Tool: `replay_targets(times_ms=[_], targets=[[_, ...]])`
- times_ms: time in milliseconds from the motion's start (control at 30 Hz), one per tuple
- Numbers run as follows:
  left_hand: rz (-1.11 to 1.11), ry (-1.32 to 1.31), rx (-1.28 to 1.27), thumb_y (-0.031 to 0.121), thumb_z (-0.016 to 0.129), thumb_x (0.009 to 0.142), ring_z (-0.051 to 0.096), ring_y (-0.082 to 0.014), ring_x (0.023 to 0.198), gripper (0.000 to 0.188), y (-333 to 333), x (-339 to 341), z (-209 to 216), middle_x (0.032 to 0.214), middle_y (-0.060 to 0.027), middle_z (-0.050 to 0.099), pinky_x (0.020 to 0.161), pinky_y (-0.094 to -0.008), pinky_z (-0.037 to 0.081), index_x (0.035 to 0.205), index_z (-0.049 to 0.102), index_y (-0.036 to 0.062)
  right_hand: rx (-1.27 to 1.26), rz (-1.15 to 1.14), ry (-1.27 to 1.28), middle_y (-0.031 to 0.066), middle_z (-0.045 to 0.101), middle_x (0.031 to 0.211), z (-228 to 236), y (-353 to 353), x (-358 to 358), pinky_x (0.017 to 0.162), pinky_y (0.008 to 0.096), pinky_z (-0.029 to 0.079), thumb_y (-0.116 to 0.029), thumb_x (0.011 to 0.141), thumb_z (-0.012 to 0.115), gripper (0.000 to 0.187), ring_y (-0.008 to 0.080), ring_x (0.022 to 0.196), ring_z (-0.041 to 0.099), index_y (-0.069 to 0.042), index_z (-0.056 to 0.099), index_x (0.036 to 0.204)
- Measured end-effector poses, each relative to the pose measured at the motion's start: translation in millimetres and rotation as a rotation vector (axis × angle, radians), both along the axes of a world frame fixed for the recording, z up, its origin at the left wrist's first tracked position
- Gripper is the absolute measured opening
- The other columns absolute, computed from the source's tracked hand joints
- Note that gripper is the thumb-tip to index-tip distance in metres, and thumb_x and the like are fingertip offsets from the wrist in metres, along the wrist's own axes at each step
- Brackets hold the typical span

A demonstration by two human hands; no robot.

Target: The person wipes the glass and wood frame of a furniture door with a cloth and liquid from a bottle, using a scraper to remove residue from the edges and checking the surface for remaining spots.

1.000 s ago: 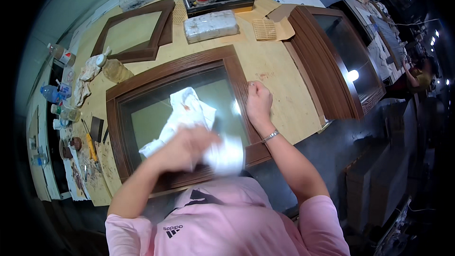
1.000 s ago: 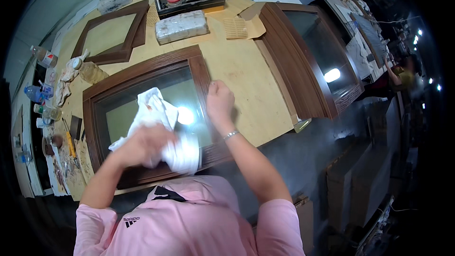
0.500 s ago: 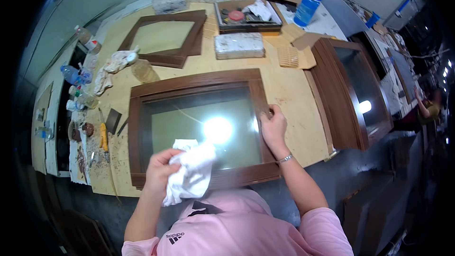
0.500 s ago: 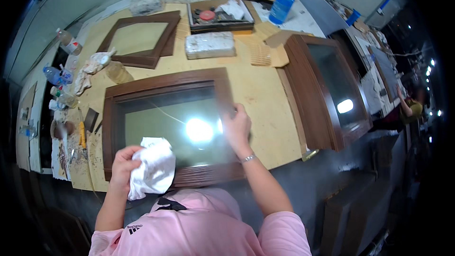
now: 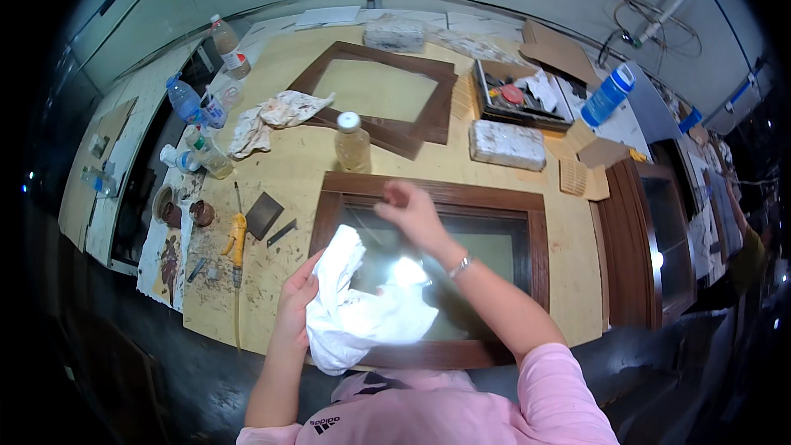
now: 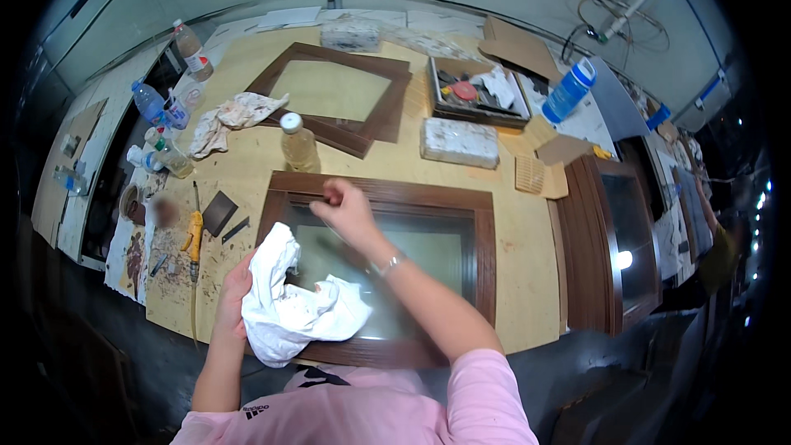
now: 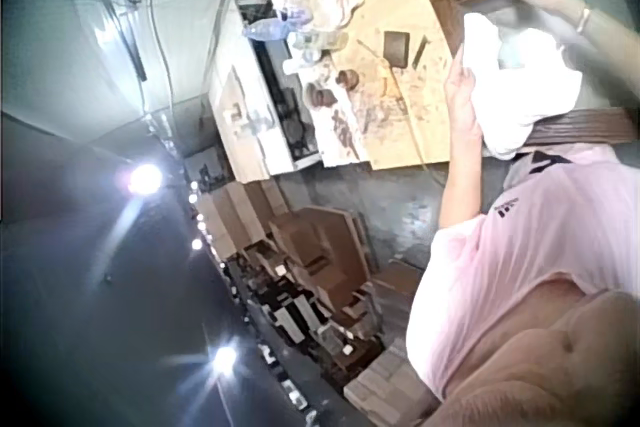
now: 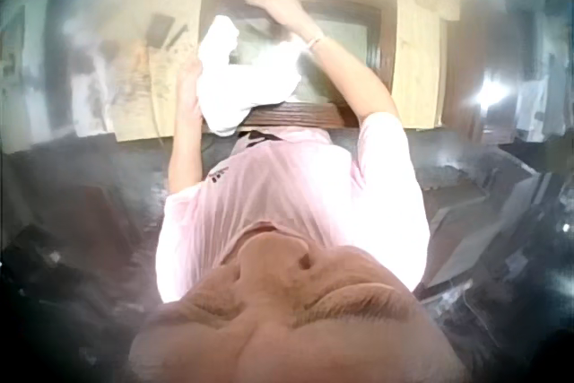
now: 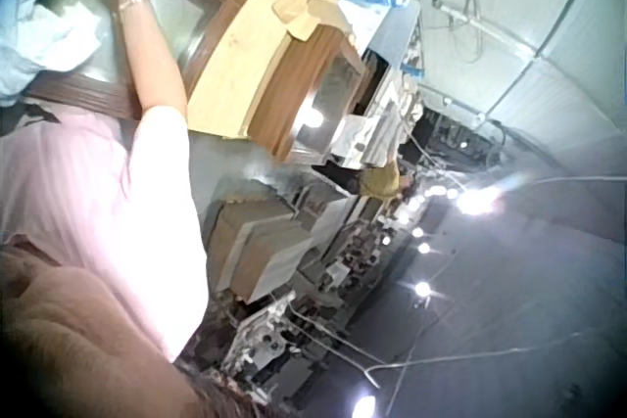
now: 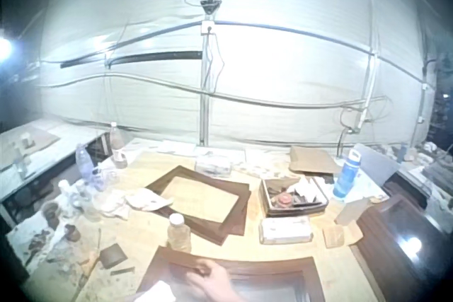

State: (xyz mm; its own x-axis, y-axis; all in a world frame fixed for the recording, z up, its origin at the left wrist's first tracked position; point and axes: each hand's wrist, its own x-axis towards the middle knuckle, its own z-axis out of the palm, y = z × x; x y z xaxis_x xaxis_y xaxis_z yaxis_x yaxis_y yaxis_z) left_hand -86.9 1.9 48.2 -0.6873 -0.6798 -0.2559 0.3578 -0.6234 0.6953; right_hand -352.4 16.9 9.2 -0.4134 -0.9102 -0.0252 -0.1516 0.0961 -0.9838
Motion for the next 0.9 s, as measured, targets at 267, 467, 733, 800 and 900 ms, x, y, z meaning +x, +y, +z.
replay_targets(times_ms=[267, 467, 733, 800, 900], targets=[[0.187, 0.047, 0.138, 0.008, 0.050, 0.098, 0.064, -0.0258, 0.117, 0.048, -38, 45, -25, 0.133, -0.0166, 0.061, 0.102, -0.0393, 0.051, 0.145, 0.044, -0.0023, -0.051, -0.077, 0.098, 0.0205, 0.057, 0.134, -17, -165, -26, 0.107, 0.0400, 0.045, -0.019, 0.062, 0.089, 0.075, 0.0324, 0.125, 0.056, -0.001, 0.058, 0.128], [0.257, -0.036, 0.116, 0.007, 0.047, 0.098, 0.064, -0.0247, 0.116, 0.046, -78, 43, -41, 0.132, -0.0144, 0.061, 0.100, -0.0370, 0.051, 0.143, 0.047, -0.0014, 0.047, -0.048, 0.463, 0.0154, 0.063, 0.110, -2, -169, -18, 0.093, 0.0440, 0.050, -0.022, 0.059, 0.086, 0.056, 0.0340, 0.105, 0.060, -0.005, 0.066, 0.109], [0.206, -0.006, 0.023, -0.001, 0.044, 0.098, 0.057, -0.0257, 0.127, 0.052, -98, -9, -26, 0.144, -0.0183, 0.052, 0.106, -0.0369, 0.047, 0.149, 0.037, -0.0044, -0.267, 0.268, 1.327, 0.0128, 0.056, 0.093, 82, -113, 22, 0.075, 0.0402, 0.043, -0.013, 0.059, 0.074, 0.029, 0.0319, 0.092, 0.054, -0.010, 0.070, 0.088], [0.174, 0.005, 0.048, -0.003, 0.041, 0.098, 0.054, -0.0263, 0.131, 0.054, -95, -17, -26, 0.147, -0.0191, 0.049, 0.108, -0.0373, 0.046, 0.152, 0.034, -0.0042, -0.252, 0.409, 1.439, 0.0103, 0.054, 0.086, 93, -104, 34, 0.076, 0.0380, 0.041, -0.014, 0.066, 0.070, 0.021, 0.0301, 0.091, 0.054, -0.010, 0.070, 0.086], [0.132, 0.069, 0.081, -0.003, 0.041, 0.098, 0.055, -0.0261, 0.130, 0.054, -89, -26, -22, 0.147, -0.0185, 0.049, 0.108, -0.0375, 0.046, 0.152, 0.034, -0.0041, -0.232, 0.513, 1.662, 0.0085, 0.055, 0.082, 90, -98, 42, 0.076, 0.0374, 0.040, -0.019, 0.076, 0.062, 0.013, 0.0249, 0.090, 0.053, -0.008, 0.068, 0.077]])
